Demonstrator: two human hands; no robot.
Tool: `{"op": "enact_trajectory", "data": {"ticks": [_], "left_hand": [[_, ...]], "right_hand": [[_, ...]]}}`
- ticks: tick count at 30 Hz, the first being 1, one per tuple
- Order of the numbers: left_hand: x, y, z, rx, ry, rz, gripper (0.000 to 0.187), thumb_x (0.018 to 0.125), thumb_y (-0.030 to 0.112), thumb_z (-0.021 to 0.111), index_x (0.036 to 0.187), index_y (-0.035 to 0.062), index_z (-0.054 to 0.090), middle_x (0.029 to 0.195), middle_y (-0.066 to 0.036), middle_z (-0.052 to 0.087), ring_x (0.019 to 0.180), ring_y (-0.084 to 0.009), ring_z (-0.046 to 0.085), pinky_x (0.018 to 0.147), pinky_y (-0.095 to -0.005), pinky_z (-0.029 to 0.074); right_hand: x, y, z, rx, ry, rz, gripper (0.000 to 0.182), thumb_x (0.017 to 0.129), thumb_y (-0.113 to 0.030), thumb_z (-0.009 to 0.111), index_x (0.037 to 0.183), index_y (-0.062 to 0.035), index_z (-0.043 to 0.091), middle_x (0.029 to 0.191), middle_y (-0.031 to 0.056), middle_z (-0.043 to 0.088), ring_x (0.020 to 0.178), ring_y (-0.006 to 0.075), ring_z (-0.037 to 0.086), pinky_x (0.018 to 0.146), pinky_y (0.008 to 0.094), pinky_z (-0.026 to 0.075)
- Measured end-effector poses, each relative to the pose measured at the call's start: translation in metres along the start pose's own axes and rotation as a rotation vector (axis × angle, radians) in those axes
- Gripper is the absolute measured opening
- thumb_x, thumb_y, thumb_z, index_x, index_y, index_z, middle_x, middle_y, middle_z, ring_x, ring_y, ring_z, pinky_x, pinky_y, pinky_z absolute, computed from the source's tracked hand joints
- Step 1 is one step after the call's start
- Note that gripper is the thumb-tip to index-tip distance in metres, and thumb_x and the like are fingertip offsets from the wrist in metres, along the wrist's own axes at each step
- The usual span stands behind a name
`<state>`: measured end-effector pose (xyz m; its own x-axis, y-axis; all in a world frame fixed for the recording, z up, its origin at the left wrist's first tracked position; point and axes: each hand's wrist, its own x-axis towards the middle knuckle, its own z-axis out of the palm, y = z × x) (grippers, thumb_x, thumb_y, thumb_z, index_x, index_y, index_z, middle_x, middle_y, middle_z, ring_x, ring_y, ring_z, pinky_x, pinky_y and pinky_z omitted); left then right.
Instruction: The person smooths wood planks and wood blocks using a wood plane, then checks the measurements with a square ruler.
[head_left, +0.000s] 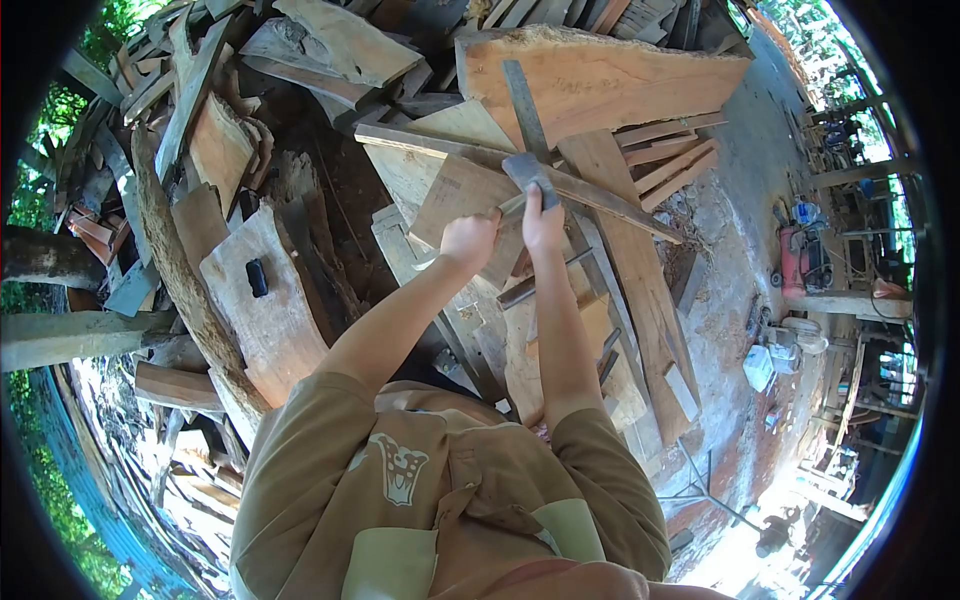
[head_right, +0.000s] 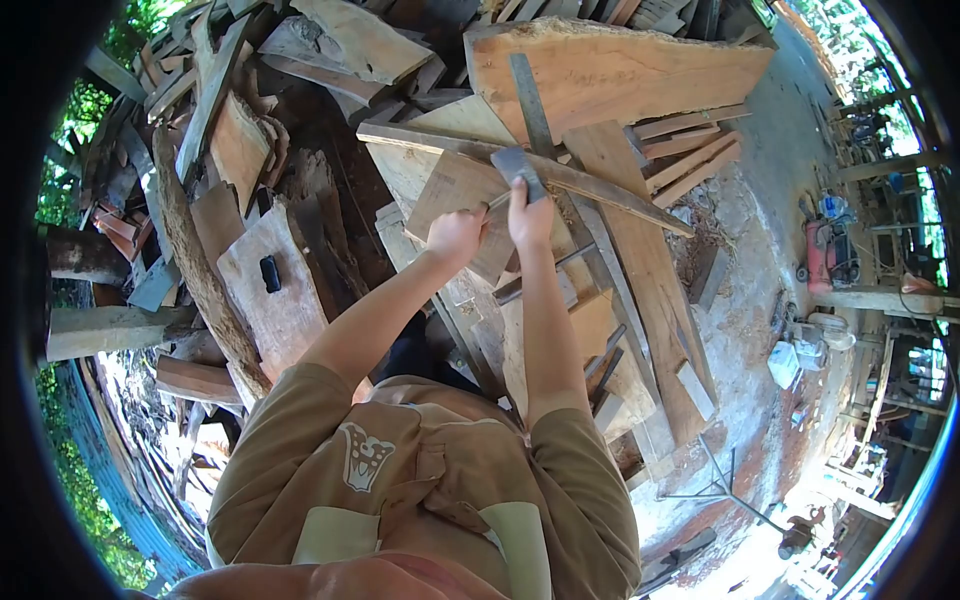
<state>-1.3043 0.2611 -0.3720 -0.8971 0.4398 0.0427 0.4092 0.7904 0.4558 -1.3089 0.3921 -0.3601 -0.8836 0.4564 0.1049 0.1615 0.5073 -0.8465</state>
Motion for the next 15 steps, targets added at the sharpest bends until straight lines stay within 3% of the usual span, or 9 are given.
{"op": "enact_trajectory", "data": {"ticks": [3, 5, 8, 10, 15], "left_hand": [[0.0, 0.001, -0.001, 0.013, 0.012, 0.014, 0.017, 0.079, 0.022, 0.052, 0.09, 0.0089, 0.051, 0.064, -0.013, 0.059, 0.057, -0.0306, 0.06, 0.05, -0.0404, 0.049], [0.0, 0.0, -0.002, 0.011, 0.03, 0.009, 0.017, 0.079, 0.021, 0.053, 0.09, 0.009, 0.051, 0.064, -0.013, 0.059, 0.058, -0.0304, 0.06, 0.05, -0.0403, 0.049], [0.004, -0.001, -0.003, -0.023, 0.002, -0.013, 0.017, 0.079, 0.021, 0.053, 0.09, 0.0088, 0.051, 0.064, -0.013, 0.059, 0.058, -0.0302, 0.061, 0.05, -0.0397, 0.049], [0.003, 0.001, -0.001, -0.015, -0.005, -0.026, 0.017, 0.079, 0.022, 0.053, 0.089, 0.0088, 0.051, 0.065, -0.013, 0.059, 0.059, -0.0307, 0.061, 0.051, -0.0401, 0.049], [0.003, 0.005, -0.003, -0.002, -0.045, -0.049, 0.017, 0.079, 0.022, 0.052, 0.089, 0.0085, 0.051, 0.067, -0.014, 0.06, 0.06, -0.0316, 0.061, 0.053, -0.0415, 0.049]], "right_hand": [[0.003, 0.013, 0.004, -0.069, 0.045, 0.024, 0.046, 0.086, -0.038, 0.042, 0.089, 0.0049, 0.058, 0.08, 0.0268, 0.058, 0.08, 0.0416, 0.056, 0.07, 0.0406, 0.044], [0.0, 0.012, -0.001, -0.171, -0.038, 0.108, 0.048, 0.086, -0.039, 0.042, 0.092, 0.0054, 0.057, 0.085, 0.0275, 0.058, 0.084, 0.0412, 0.055, 0.073, 0.0406, 0.043], [-0.006, 0.025, -0.001, -0.024, -0.031, 0.056, 0.049, 0.085, -0.04, 0.044, 0.094, 0.0061, 0.057, 0.095, 0.0281, 0.056, 0.091, 0.0403, 0.053, 0.078, 0.0416, 0.041], [-0.011, 0.029, 0.0, -0.019, 0.123, -0.074, 0.047, 0.084, -0.039, 0.048, 0.093, 0.0061, 0.057, 0.1, 0.0271, 0.053, 0.094, 0.0391, 0.052, 0.081, 0.0416, 0.039], [-0.016, 0.021, -0.012, 0.105, 0.064, -0.026, 0.042, 0.083, -0.036, 0.05, 0.087, 0.0048, 0.058, 0.096, 0.0252, 0.054, 0.089, 0.0373, 0.052, 0.081, 0.0407, 0.04]]}}
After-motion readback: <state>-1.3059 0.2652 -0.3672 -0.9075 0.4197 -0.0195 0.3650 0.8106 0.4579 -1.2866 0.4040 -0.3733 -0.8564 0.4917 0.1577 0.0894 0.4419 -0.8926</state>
